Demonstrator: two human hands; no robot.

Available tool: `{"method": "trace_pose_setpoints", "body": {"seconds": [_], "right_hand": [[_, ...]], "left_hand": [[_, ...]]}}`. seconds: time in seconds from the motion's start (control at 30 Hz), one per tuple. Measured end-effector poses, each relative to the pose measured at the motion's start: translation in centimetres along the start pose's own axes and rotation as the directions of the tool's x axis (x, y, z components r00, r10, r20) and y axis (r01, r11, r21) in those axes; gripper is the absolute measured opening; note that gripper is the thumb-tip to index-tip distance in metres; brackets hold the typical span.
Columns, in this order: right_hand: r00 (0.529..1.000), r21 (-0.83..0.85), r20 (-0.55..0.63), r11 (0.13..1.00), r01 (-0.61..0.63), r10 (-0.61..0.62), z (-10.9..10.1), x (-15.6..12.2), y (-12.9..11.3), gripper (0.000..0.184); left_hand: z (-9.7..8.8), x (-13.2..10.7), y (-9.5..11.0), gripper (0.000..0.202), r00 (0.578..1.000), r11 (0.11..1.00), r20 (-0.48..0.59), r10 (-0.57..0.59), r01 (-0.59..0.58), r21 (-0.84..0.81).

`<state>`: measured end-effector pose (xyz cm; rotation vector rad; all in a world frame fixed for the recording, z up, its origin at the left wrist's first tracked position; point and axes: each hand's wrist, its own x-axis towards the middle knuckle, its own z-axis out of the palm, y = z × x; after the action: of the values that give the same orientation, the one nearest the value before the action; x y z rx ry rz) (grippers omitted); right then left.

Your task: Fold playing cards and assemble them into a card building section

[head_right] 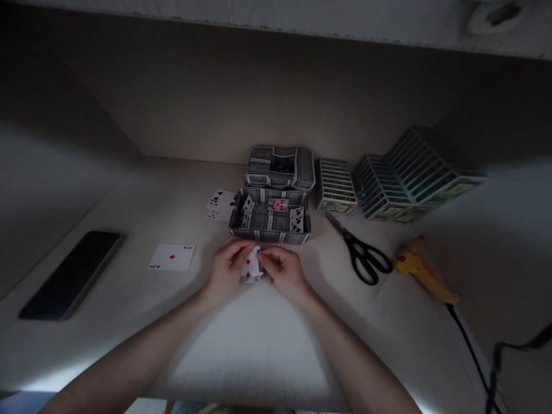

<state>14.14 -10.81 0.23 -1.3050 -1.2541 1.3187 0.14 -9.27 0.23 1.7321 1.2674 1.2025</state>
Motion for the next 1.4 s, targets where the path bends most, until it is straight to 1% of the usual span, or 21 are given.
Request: {"method": "trace_pose_setpoints", "body": {"seconds": [0.07, 0.17, 0.27, 0.37, 0.43, 0.53, 0.6, 0.7, 0.8, 0.9, 0.97, 1.03, 1.13, 1.2, 1.4], "right_hand": [[1.0, 0.015, -0.008, 1.0, 0.007, -0.006, 0.0, 0.1, -0.1, 0.023], [0.998, 0.091, -0.062, 0.996, -0.001, 0.006, 0.1, 0.2, -0.2, 0.025], [0.994, 0.169, -0.108, 0.986, -0.007, 0.025, 0.0, 0.3, -0.2, 0.025], [0.992, 0.207, -0.124, 0.978, 0.006, 0.02, -0.1, 0.5, -0.4, 0.026], [0.989, 0.217, -0.15, 0.976, 0.017, 0.016, -0.2, 0.6, -0.5, 0.027], [0.982, 0.233, -0.189, 0.972, 0.019, 0.026, -0.2, 0.7, -0.5, 0.028], [0.982, 0.242, -0.185, 0.97, 0.02, 0.026, -0.2, 0.7, -0.4, 0.028], [0.989, 0.262, -0.149, 0.965, 0.019, 0.02, 0.0, 0.5, -0.3, 0.027], [0.993, 0.289, -0.112, 0.957, 0.012, 0.022, 0.1, 0.3, -0.2, 0.026], [0.994, 0.273, -0.106, 0.962, 0.013, 0.017, 0.2, 0.2, -0.2, 0.027], [0.994, 0.252, -0.11, 0.968, 0.015, 0.013, 0.2, 0.2, -0.2, 0.028], [0.995, 0.251, -0.103, 0.968, 0.013, 0.013, 0.2, 0.2, -0.3, 0.029], [0.996, 0.274, -0.082, 0.962, -0.003, 0.027, 0.2, 0.1, -0.4, 0.029], [0.997, 0.294, -0.061, 0.956, -0.021, 0.041, 0.2, 0.1, -0.5, 0.029], [0.998, 0.307, -0.042, 0.951, -0.027, 0.042, 0.1, 0.0, -0.5, 0.026]], "left_hand": [[-0.1, 0.1, 0.0, 0.019, 0.999, 0.999, 0.01, -0.034, 0.035, -0.04], [-0.5, 0.3, 0.3, 0.03, 0.987, 0.977, 0.029, -0.156, 0.159, -0.144], [-0.9, 0.5, 0.6, 0.038, 0.958, 0.904, 0.065, -0.28, 0.285, -0.319], [-1.2, 0.7, 0.7, 0.042, 0.931, 0.814, 0.114, -0.346, 0.359, -0.456], [-1.3, 0.8, 0.6, 0.041, 0.926, 0.805, 0.144, -0.348, 0.374, -0.462], [-1.2, 0.7, 0.7, 0.037, 0.935, 0.849, 0.18, -0.307, 0.354, -0.392], [-1.1, 0.5, 0.7, 0.035, 0.934, 0.872, 0.209, -0.291, 0.349, -0.343], [-0.9, 0.4, 0.7, 0.03, 0.923, 0.88, 0.25, -0.293, 0.363, -0.307], [-0.8, 0.5, 0.6, 0.026, 0.915, 0.871, 0.263, -0.307, 0.382, -0.308], [-0.8, 0.6, 0.7, 0.028, 0.89, 0.835, 0.29, -0.353, 0.439, -0.331], [-0.9, 0.6, 0.8, 0.028, 0.877, 0.825, 0.32, -0.359, 0.459, -0.329], [-1.1, 0.7, 0.8, 0.026, 0.885, 0.831, 0.314, -0.345, 0.443, -0.336], [-1.3, 1.0, 0.8, 0.03, 0.914, 0.833, 0.241, -0.326, 0.398, -0.385], [-1.4, 1.1, 0.8, 0.032, 0.922, 0.827, 0.223, -0.316, 0.383, -0.412], [-1.6, 1.2, 1.0, 0.021, 0.906, 0.791, 0.26, -0.334, 0.42, -0.445]]}}
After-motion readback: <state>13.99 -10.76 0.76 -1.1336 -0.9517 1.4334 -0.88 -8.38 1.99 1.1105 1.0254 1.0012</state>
